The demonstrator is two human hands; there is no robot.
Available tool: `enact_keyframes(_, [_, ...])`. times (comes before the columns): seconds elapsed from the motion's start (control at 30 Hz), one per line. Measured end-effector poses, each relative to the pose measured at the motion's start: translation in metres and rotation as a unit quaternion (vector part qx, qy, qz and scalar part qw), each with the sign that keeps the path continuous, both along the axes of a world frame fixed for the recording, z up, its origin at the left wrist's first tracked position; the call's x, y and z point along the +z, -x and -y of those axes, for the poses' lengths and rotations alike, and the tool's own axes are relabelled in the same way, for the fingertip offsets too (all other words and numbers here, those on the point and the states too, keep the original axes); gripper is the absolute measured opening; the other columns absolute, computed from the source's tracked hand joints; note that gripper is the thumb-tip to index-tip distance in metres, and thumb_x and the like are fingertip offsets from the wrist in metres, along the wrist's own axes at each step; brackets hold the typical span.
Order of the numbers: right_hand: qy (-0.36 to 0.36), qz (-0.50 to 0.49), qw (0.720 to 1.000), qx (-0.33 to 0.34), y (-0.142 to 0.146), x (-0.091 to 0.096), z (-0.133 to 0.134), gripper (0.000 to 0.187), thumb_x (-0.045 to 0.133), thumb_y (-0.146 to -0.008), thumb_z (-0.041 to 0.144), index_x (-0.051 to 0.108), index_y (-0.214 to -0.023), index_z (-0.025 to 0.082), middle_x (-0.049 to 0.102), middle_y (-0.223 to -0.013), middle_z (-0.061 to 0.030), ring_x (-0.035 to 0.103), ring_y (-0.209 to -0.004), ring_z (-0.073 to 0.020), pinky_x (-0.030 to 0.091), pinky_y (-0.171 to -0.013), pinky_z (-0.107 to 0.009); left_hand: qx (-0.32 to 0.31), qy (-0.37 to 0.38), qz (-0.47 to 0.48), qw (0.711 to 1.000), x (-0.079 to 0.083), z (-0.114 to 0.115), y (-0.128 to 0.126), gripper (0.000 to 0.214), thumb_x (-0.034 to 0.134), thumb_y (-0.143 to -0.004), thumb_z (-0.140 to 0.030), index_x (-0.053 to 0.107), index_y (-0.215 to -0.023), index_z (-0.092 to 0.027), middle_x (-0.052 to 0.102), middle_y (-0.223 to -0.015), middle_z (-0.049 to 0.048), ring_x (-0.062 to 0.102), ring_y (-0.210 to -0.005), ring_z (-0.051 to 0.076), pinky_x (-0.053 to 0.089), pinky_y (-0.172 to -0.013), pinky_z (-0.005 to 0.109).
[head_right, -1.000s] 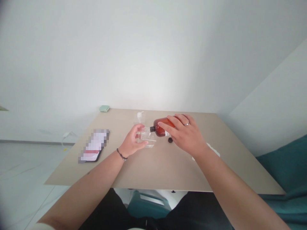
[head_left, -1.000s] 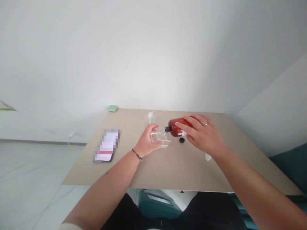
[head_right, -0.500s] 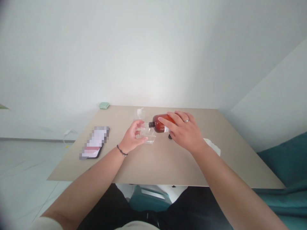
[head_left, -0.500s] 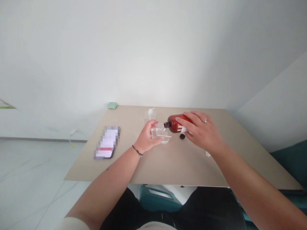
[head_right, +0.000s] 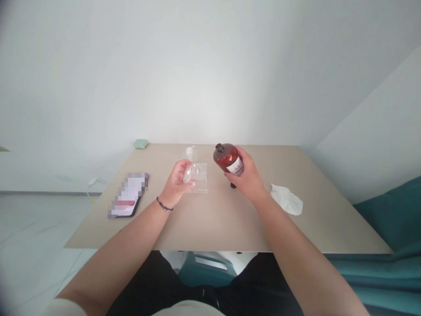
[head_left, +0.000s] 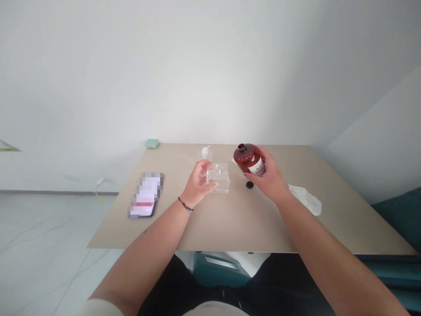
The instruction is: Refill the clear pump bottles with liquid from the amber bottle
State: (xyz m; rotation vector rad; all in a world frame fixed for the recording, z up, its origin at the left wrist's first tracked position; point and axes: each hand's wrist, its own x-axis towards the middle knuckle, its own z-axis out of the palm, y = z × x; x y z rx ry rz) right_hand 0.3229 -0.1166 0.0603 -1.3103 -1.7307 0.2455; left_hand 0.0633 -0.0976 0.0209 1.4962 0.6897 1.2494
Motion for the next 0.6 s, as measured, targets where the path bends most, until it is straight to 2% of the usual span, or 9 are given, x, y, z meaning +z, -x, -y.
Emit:
enact_keyframes(0.13, [0.026,-0.116,0.993,-0.018,0.000,-0.021,-0.022,0.099,0.078,-0.075,0.035,0.023,-0.158,0.028,0.054,-0.145,-0.0172,0.063,-0.120,-0.0322,0.053,-0.096,-0.050,-0.022,0.020,0.042,0.999,0.004,0.000,0.000,0.074,0.088,-0.064,-0.051,0.048,-0.120,-0.027,0.057,-0.114,0.0046,0.058,-0.106,0.022,0.052,-0.080,0.030])
enact_keyframes(0.27, [0.044,-0.142,0.989,-0.021,0.005,-0.035,-0.042,0.106,0.075,-0.078,0.037,0.009,-0.160,0.027,0.060,-0.133,-0.0160,0.067,-0.107,-0.0286,0.056,-0.088,-0.047,-0.019,0.025,0.038,0.999,0.004,0.000,0.000,0.072,0.089,-0.064,-0.047,0.048,-0.119,-0.027,0.055,-0.113,0.0038,0.057,-0.104,0.021,0.050,-0.081,0.029])
enact_keyframes(0.33, [0.054,-0.140,0.988,-0.026,0.010,-0.037,-0.048,0.107,0.075,-0.077,0.037,0.009,-0.160,0.026,0.059,-0.133,-0.0160,0.066,-0.107,-0.0284,0.055,-0.089,-0.047,-0.019,0.031,0.037,0.999,0.002,0.000,0.000,0.071,0.089,-0.064,-0.045,0.048,-0.119,-0.027,0.054,-0.113,0.0034,0.057,-0.104,0.020,0.050,-0.079,0.028])
enact_keyframes(0.47, [0.089,-0.158,0.982,-0.043,0.020,-0.035,-0.050,0.104,0.077,-0.071,0.036,0.018,-0.157,0.025,0.057,-0.136,-0.0164,0.065,-0.109,-0.0290,0.053,-0.094,-0.048,-0.021,0.039,0.030,0.999,-0.004,-0.004,0.000,0.069,0.088,-0.066,-0.041,0.047,-0.120,-0.028,0.053,-0.115,0.0036,0.057,-0.107,0.021,0.050,-0.081,0.028])
enact_keyframes(0.6, [0.069,-0.158,0.984,-0.040,0.024,-0.035,-0.046,0.103,0.078,-0.067,0.034,0.024,-0.154,0.025,0.052,-0.145,-0.0171,0.061,-0.119,-0.0306,0.049,-0.101,-0.049,-0.010,0.023,-0.006,1.000,-0.010,-0.007,-0.001,0.070,0.087,-0.066,-0.037,0.047,-0.122,-0.026,0.054,-0.118,0.0059,0.055,-0.114,0.024,0.051,-0.083,0.030])
